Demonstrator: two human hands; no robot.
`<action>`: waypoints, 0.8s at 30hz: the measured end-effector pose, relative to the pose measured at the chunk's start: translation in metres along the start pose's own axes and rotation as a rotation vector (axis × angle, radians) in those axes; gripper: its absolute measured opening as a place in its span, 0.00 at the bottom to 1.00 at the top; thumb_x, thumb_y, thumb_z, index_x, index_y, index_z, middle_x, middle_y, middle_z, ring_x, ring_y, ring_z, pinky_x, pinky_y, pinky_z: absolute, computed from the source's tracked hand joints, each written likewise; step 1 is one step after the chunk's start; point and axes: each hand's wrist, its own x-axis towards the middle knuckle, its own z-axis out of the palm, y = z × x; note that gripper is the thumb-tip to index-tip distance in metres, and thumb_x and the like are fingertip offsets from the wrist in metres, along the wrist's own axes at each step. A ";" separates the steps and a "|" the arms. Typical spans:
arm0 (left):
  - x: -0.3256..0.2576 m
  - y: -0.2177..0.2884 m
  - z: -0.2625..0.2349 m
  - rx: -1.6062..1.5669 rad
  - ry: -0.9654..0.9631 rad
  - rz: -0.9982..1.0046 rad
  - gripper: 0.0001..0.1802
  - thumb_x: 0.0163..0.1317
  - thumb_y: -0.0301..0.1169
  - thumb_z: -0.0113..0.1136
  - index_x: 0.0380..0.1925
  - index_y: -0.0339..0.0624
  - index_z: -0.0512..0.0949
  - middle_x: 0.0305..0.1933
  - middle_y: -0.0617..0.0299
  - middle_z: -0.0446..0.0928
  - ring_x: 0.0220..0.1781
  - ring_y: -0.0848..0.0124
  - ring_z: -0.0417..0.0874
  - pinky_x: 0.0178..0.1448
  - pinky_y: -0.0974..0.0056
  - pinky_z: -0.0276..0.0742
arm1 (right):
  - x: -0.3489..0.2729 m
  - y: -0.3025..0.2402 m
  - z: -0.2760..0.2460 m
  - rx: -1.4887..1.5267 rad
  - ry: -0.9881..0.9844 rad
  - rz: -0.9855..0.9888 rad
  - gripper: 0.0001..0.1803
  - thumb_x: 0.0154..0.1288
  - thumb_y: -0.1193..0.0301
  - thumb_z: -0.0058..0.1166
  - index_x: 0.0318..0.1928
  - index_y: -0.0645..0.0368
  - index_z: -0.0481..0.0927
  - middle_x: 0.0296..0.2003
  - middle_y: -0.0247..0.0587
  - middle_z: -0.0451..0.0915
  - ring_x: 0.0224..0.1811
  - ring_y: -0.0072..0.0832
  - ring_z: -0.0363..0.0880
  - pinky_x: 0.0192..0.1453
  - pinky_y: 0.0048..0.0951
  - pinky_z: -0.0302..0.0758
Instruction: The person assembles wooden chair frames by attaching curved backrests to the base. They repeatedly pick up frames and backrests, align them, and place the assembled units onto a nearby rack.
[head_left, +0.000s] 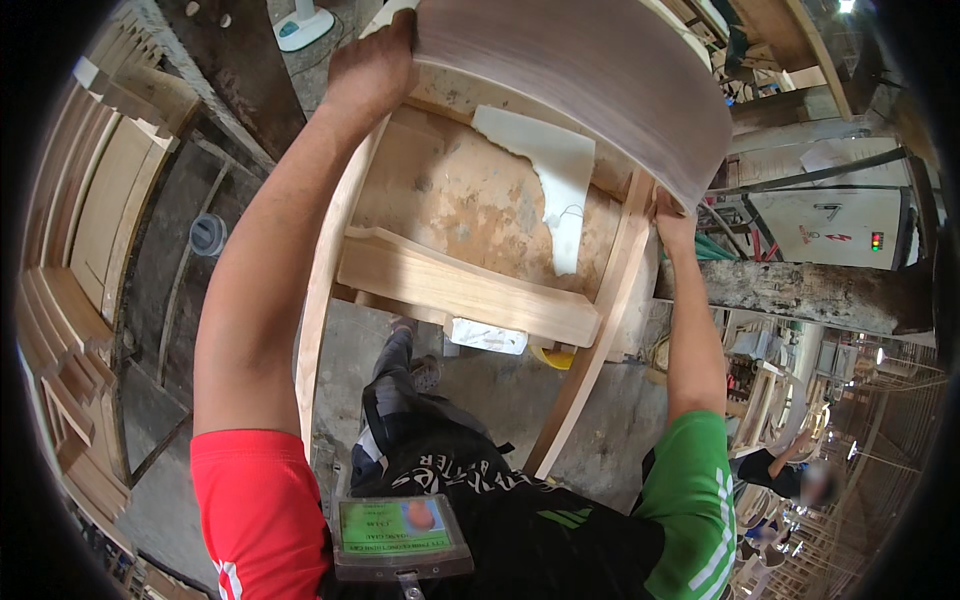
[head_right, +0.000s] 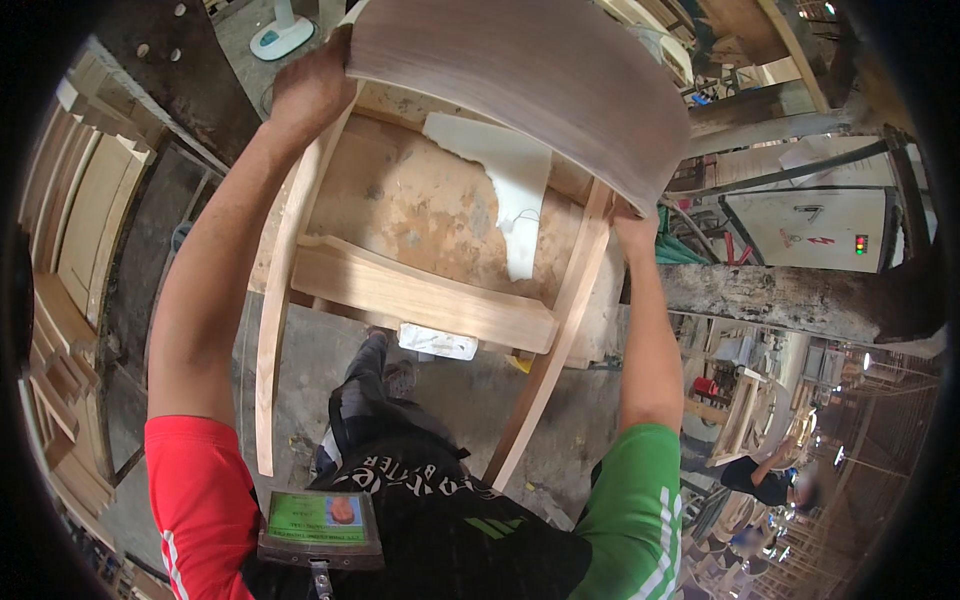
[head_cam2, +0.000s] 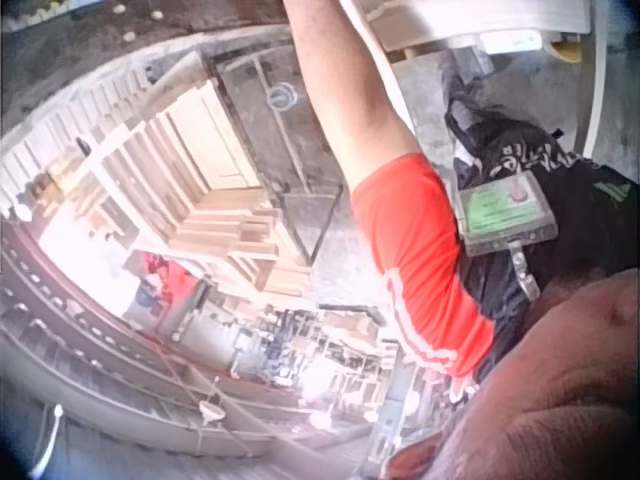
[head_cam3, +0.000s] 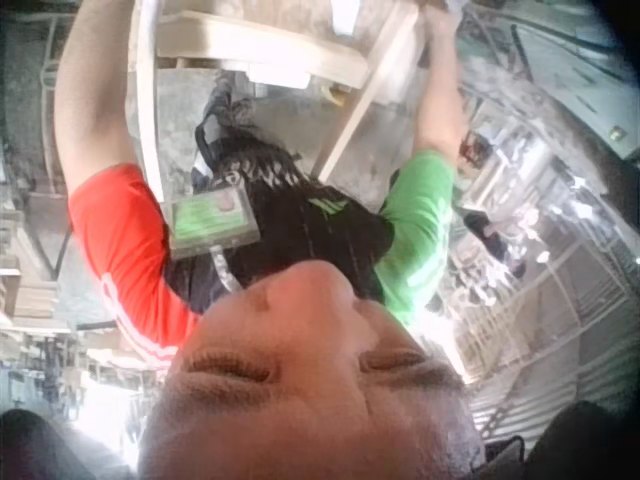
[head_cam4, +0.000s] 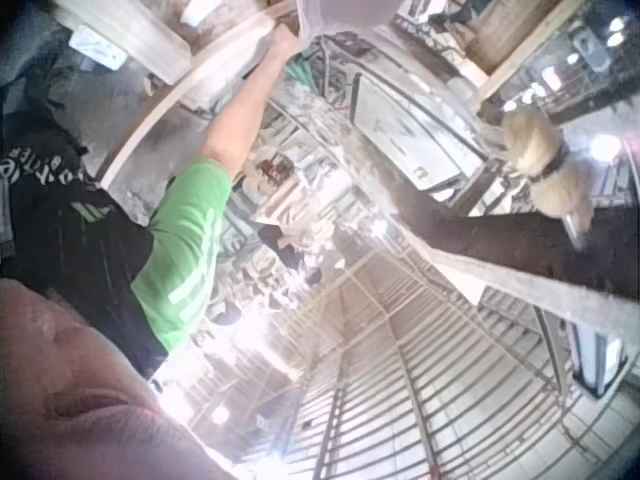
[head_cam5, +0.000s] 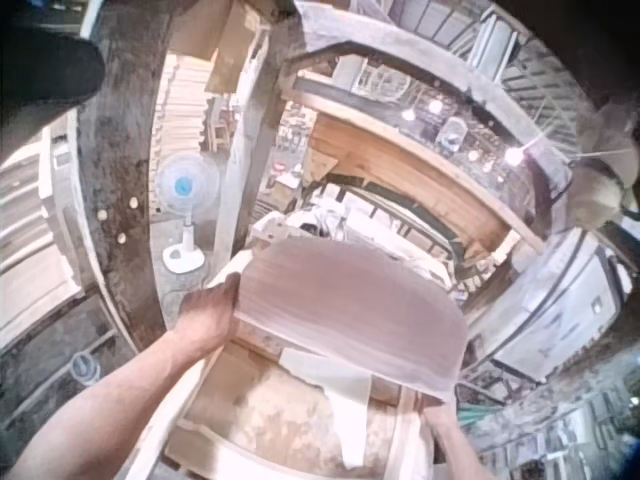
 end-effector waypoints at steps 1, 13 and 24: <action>0.000 0.002 -0.002 0.043 -0.004 0.015 0.21 0.63 0.32 0.56 0.56 0.42 0.70 0.43 0.43 0.86 0.43 0.42 0.89 0.46 0.41 0.85 | 0.000 -0.008 0.003 -0.016 -0.038 0.032 0.21 0.71 0.65 0.61 0.58 0.66 0.81 0.50 0.47 0.87 0.51 0.34 0.84 0.57 0.31 0.76; -0.005 -0.004 -0.006 0.012 0.069 0.039 0.17 0.66 0.31 0.52 0.54 0.43 0.67 0.35 0.44 0.86 0.38 0.43 0.89 0.40 0.39 0.83 | 0.031 -0.150 -0.069 -0.256 0.846 -0.313 0.34 0.82 0.50 0.39 0.73 0.65 0.67 0.71 0.63 0.67 0.74 0.54 0.66 0.76 0.49 0.64; -0.003 0.010 -0.001 -0.018 -0.038 -0.019 0.27 0.68 0.32 0.50 0.67 0.44 0.64 0.48 0.43 0.85 0.47 0.40 0.88 0.49 0.38 0.83 | -0.018 -0.143 -0.015 -0.236 0.438 -0.209 0.39 0.80 0.48 0.42 0.78 0.63 0.59 0.74 0.70 0.60 0.76 0.63 0.59 0.78 0.54 0.58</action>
